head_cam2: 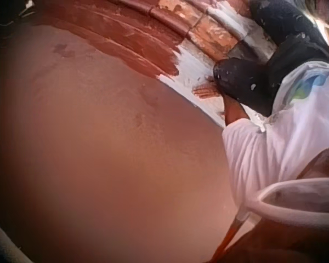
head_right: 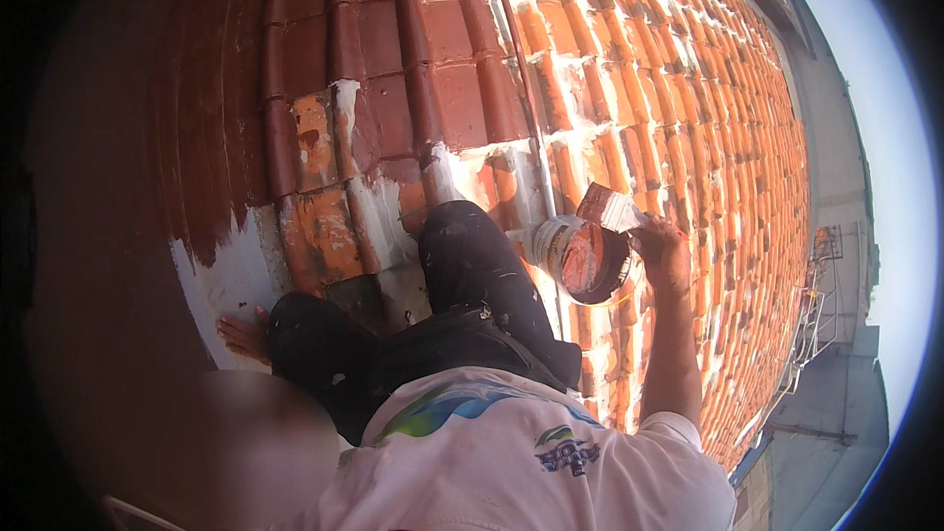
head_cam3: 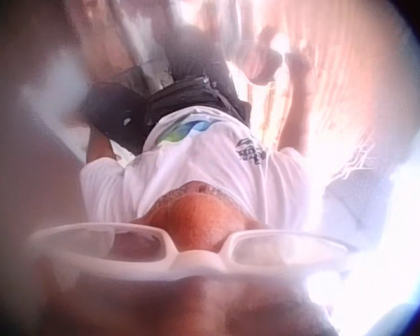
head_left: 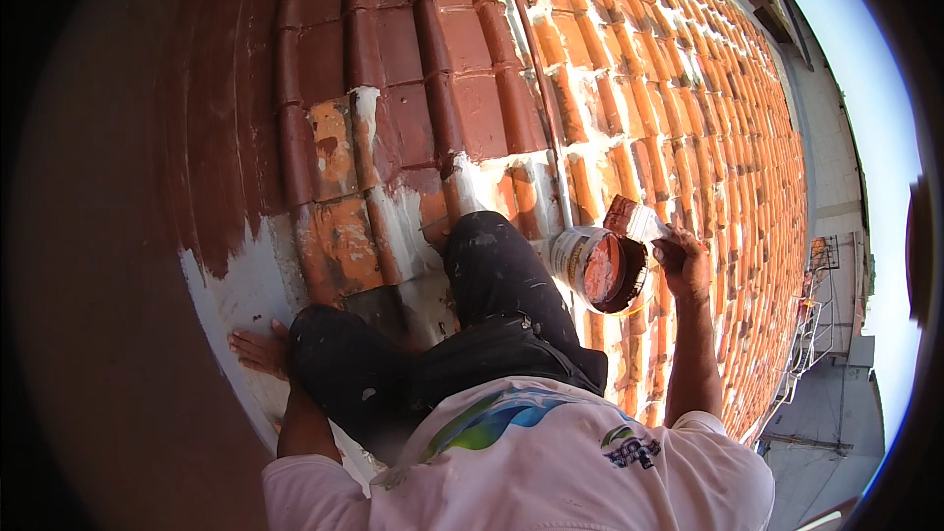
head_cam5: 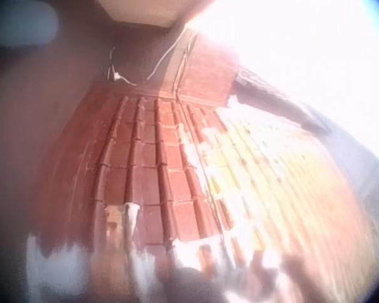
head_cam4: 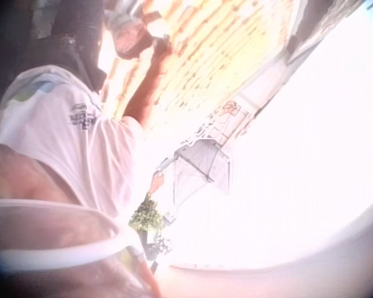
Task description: The person paints the underside of terracotta roof tiles with reddish-brown paint using a small brush. They repeatedly dip the brush into a paint can and apply paint to the curved tile surfaces while balancing on the roof.
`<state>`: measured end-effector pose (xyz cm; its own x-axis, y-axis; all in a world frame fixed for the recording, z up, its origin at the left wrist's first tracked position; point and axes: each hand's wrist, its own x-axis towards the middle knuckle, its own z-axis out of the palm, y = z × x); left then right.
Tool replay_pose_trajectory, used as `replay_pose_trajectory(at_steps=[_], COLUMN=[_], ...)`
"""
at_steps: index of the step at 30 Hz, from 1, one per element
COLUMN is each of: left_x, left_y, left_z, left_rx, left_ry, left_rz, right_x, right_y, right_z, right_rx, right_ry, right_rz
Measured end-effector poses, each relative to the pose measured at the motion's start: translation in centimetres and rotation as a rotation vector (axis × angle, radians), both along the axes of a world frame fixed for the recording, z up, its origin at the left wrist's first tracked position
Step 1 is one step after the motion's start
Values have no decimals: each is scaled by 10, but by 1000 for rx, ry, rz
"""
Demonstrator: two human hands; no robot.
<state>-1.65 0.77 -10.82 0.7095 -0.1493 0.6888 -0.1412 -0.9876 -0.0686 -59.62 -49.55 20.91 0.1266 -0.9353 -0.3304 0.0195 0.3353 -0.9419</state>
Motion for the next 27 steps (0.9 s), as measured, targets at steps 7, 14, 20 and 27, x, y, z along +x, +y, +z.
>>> replay_pose_trajectory(at_steps=[7,14,20,27], left_x=[-20,-24,-24,-21], left_y=[-8,-14,-10,-9], left_z=[35,66,65,64], left_rx=[-157,-244,-250,-274], left_ry=[311,404,534,566], left_rz=[-22,-70,-22,-25], right_x=[276,574,651,629], right_y=[-17,-8,-5,18], right_z=[-13,-139,-162,-149], right_rx=[-172,-251,-722,-1341], right_ry=[-177,-213,215,473], right_rz=[432,615,640,1042])
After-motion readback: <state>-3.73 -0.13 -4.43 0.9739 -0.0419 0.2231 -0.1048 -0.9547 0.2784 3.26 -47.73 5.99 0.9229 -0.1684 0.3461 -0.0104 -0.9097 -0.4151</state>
